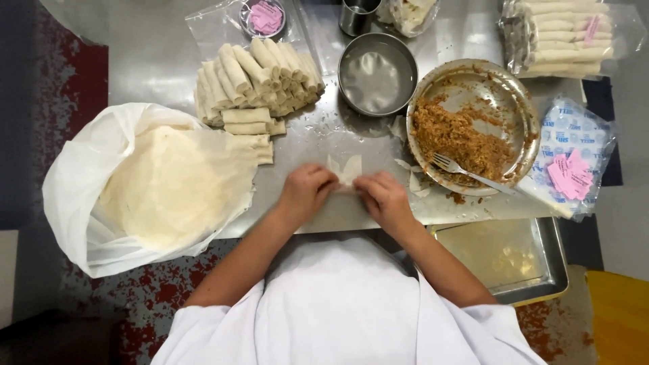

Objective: Rolling thin dough wrappers with savory filling to make spring rolls and then packaging them into plastic bags.

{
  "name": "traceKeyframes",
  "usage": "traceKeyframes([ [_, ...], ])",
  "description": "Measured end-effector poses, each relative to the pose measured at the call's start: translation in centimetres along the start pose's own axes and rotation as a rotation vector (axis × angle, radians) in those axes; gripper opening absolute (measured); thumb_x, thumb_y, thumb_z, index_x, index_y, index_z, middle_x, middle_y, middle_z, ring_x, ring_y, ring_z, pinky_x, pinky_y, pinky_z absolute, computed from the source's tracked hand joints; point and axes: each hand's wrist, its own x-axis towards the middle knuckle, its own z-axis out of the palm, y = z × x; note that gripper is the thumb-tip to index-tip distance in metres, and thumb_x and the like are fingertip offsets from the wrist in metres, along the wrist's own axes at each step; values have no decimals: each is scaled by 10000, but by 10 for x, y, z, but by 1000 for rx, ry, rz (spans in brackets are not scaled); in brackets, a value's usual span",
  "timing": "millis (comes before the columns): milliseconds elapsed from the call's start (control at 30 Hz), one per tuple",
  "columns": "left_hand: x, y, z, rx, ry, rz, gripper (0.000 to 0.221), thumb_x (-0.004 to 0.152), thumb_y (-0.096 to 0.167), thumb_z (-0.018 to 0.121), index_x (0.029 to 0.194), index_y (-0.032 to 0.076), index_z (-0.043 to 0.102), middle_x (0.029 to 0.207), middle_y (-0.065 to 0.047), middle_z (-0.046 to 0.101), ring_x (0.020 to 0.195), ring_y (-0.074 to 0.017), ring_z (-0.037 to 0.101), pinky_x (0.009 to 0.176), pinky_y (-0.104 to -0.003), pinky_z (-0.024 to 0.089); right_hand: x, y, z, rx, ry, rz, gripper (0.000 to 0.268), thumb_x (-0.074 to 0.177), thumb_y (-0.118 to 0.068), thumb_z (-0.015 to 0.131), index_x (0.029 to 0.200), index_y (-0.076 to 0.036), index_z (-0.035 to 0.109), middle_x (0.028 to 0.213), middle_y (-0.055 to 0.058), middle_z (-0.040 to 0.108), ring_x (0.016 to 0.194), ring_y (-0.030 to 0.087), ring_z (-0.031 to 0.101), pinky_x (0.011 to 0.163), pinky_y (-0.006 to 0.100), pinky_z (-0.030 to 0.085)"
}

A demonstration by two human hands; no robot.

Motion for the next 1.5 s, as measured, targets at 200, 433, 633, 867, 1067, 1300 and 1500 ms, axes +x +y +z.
traceKeyframes([
  [200, 9, -10, 2, 71, 13, 29, 108, 918, 208, 784, 1003, 142, 795, 813, -77, 715, 818, -278, 727, 785, -384, 596, 11, -7, 11, -190, -7, -58, 181, 927, -64, 762, 1106, -69, 783, 979, 100, 706, 957, 271, 684, 832, 385, 611],
  [433, 22, -2, -13, 81, -96, -69, 108, 939, 170, 762, 1023, 116, 805, 837, -94, 742, 857, -278, 743, 805, -376, 591, 33, 10, 8, -38, -135, 173, 128, 990, -74, 699, 1081, -37, 780, 978, 161, 718, 953, 334, 699, 847, 436, 588],
  [633, 31, -16, 0, -21, 79, -27, 261, 786, 112, 862, 1032, 132, 776, 839, -86, 726, 850, -321, 719, 793, -424, 585, 39, 5, 11, -244, -52, -80, 184, 937, -224, 794, 1024, -63, 774, 957, 109, 652, 940, 284, 640, 839, 407, 575],
  [867, 34, -16, -1, -29, 33, -74, 185, 832, 159, 832, 1006, 151, 769, 783, -67, 761, 777, -283, 724, 747, -390, 586, 35, 40, 30, -343, -92, -130, 146, 1032, -187, 658, 1095, -76, 728, 908, 107, 648, 911, 290, 664, 794, 389, 583],
  [1067, 36, -21, 4, 156, 138, 75, 131, 836, 173, 833, 964, 170, 800, 862, -78, 732, 854, -289, 693, 791, -385, 563, 41, 31, 19, -371, -143, -145, 210, 1008, -202, 698, 1167, -67, 677, 1075, 145, 672, 1018, 315, 677, 863, 416, 592],
  [1300, 28, -28, 8, 297, 95, 131, 369, 757, 284, 895, 1105, 207, 801, 1025, -59, 699, 993, -283, 631, 841, -404, 517, 57, 52, 23, -196, -134, -198, 252, 1045, -132, 628, 1256, -14, 698, 1289, 227, 670, 1164, 431, 645, 974, 507, 565],
  [1500, 9, -15, -18, -93, 64, 58, 506, 779, 168, 885, 1269, 189, 760, 853, -104, 679, 847, -323, 663, 827, -412, 554, 56, 50, 19, 256, -193, 74, 182, 1012, -118, 686, 1153, -85, 796, 1142, 131, 779, 1121, 345, 722, 943, 457, 575],
])
